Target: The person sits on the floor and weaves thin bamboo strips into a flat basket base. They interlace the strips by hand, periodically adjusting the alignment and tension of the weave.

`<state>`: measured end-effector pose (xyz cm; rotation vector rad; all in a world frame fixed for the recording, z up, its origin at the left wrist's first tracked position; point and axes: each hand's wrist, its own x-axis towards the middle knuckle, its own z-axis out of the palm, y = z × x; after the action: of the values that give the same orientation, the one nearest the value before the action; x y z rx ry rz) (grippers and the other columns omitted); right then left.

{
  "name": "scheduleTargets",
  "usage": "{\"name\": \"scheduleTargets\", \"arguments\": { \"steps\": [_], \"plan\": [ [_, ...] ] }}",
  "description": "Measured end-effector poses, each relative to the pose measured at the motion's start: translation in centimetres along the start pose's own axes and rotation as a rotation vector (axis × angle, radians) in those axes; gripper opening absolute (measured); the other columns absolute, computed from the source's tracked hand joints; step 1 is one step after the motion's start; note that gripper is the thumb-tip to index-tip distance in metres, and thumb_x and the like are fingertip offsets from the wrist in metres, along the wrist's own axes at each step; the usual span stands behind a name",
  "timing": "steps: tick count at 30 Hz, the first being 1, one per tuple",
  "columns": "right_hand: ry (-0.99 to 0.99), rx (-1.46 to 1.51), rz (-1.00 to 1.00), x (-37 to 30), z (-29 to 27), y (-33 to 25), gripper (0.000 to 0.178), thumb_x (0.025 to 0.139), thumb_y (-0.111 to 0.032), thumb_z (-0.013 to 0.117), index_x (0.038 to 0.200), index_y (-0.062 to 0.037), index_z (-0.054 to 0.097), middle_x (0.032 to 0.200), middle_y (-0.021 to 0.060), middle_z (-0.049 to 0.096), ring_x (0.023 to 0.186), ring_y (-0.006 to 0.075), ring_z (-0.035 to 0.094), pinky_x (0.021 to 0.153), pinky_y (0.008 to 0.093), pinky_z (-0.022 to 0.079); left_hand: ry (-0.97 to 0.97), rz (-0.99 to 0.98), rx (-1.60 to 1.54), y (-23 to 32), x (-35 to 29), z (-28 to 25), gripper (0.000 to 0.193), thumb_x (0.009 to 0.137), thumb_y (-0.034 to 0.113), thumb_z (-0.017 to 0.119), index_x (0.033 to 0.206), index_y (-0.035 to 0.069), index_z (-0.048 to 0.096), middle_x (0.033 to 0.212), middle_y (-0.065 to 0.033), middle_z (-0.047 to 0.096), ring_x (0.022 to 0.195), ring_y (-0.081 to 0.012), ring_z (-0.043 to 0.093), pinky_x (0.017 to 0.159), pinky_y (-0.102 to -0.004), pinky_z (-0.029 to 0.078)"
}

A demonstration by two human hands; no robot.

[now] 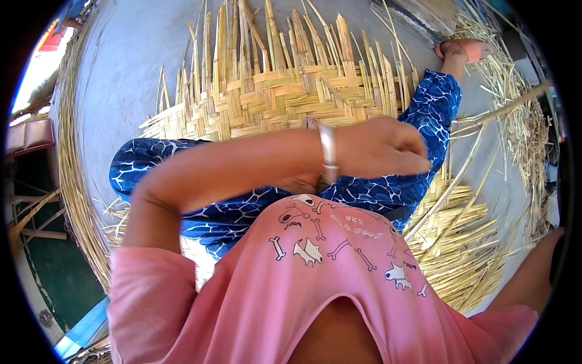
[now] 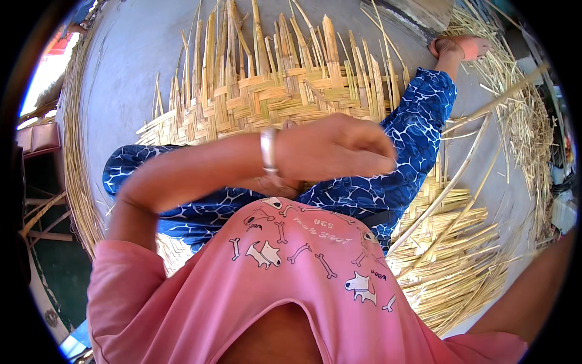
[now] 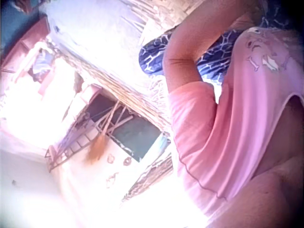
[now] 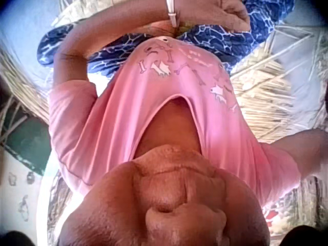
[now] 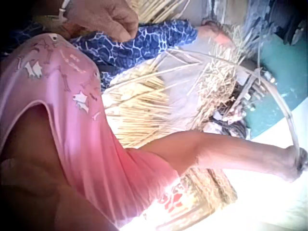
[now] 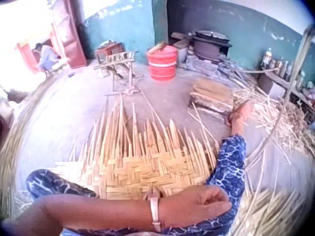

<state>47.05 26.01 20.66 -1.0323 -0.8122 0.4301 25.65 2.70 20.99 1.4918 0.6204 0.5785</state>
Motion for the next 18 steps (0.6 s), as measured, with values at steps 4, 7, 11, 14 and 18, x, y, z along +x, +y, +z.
{"name": "scheduleTargets", "arguments": {
  "steps": [4,7,11,14,18],
  "plan": [
    [-0.212,0.217,0.239,-5.1,5.4,2.7,0.021,0.089,-0.021,0.049,0.086,-0.0017,0.041,0.082,0.0115,0.043,0.074,0.0212,0.041,0.068,0.0326,0.032,0.314,0.066,-0.371,0.4,0.9,0.2,0.055,0.082,0.048,0.060,0.097,-0.005,0.062,0.088,-0.0115,0.064,0.079,-0.0199,0.061,0.071,-0.0295,0.049],
    [-0.220,0.273,0.244,-2.4,3.0,-0.3,0.022,0.089,-0.020,0.048,0.091,0.0006,0.041,0.086,0.0138,0.044,0.079,0.0234,0.043,0.072,0.0343,0.034,0.230,0.165,-0.568,4.4,3.2,0.8,0.062,0.082,0.052,0.057,0.105,-0.006,0.061,0.100,-0.0148,0.063,0.086,-0.0234,0.061,0.073,-0.0308,0.050],
    [-0.332,0.395,0.332,-1.2,3.9,-4.1,0.024,0.090,-0.019,0.048,0.096,0.0036,0.042,0.092,0.0169,0.046,0.085,0.0263,0.045,0.078,0.0365,0.036,0.167,0.289,-0.425,10.0,2.9,-1.3,0.066,0.084,0.051,0.052,0.116,-0.008,0.054,0.109,-0.0169,0.062,0.095,-0.0266,0.061,0.079,-0.0335,0.052],
    [-0.418,0.487,0.437,-1.6,4.9,-4.5,0.026,0.091,-0.018,0.047,0.101,0.0058,0.042,0.097,0.0192,0.047,0.089,0.0285,0.047,0.082,0.0381,0.038,0.308,0.387,-0.532,11.0,1.4,-3.2,0.056,0.084,0.044,0.054,0.110,-0.005,0.054,0.105,-0.0167,0.063,0.090,-0.0255,0.063,0.077,-0.0334,0.053],
    [-0.507,0.596,0.528,-4.2,6.5,-6.8,0.030,0.092,-0.017,0.047,0.106,0.0088,0.043,0.103,0.0223,0.049,0.096,0.0315,0.050,0.087,0.0403,0.040,0.541,0.493,-0.713,11.0,-0.6,-6.4,0.042,0.085,0.036,0.057,0.103,-0.002,0.054,0.101,-0.0164,0.063,0.083,-0.0241,0.064,0.073,-0.0332,0.054]
  ]
}}
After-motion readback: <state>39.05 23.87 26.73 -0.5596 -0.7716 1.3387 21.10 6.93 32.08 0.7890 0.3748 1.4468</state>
